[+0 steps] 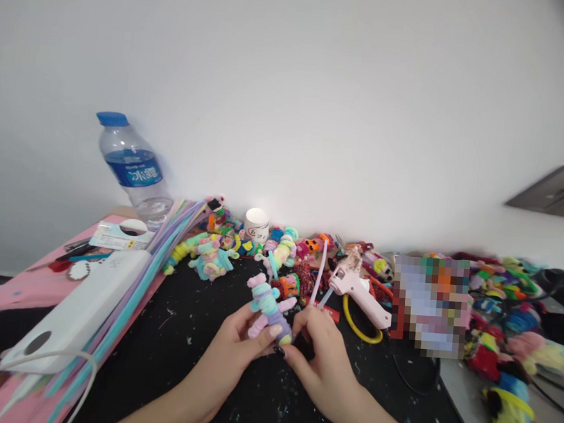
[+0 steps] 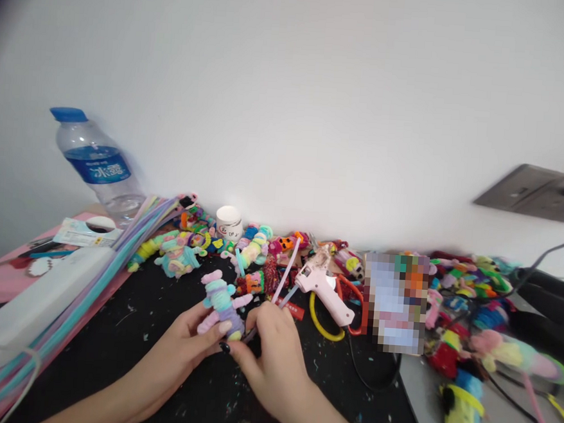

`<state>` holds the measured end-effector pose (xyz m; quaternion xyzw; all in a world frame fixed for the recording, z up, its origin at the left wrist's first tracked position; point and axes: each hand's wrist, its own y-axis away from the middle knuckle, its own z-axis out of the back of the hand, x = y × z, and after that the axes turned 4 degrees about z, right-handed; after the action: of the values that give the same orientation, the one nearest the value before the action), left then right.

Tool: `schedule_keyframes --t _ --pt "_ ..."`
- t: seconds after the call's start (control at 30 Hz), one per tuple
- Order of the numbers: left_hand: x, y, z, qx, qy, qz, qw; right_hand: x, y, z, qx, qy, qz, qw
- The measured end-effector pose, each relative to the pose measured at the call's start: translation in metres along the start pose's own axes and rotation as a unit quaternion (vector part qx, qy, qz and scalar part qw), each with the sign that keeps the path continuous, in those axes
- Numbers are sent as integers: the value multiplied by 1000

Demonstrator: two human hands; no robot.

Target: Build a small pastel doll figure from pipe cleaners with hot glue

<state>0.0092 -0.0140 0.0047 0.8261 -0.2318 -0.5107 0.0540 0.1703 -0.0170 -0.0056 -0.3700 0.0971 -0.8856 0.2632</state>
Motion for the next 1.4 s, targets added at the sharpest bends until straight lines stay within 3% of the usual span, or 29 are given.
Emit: schedule_keyframes --t 0.37,0.7,1.0,1.4 --pt "-4 2 7 5 -188 -71 980 -5 -3 7 62 -10 21 998" --pt "-2 7 7 -11 -280 -98 955 -4 -1 5 55 -35 37 997" --pt "0 7 8 -8 -283 -104 953 -4 0 4 60 -50 37 996" --pt "-5 5 6 48 -241 -97 965 -3 2 1 60 -49 17 997"
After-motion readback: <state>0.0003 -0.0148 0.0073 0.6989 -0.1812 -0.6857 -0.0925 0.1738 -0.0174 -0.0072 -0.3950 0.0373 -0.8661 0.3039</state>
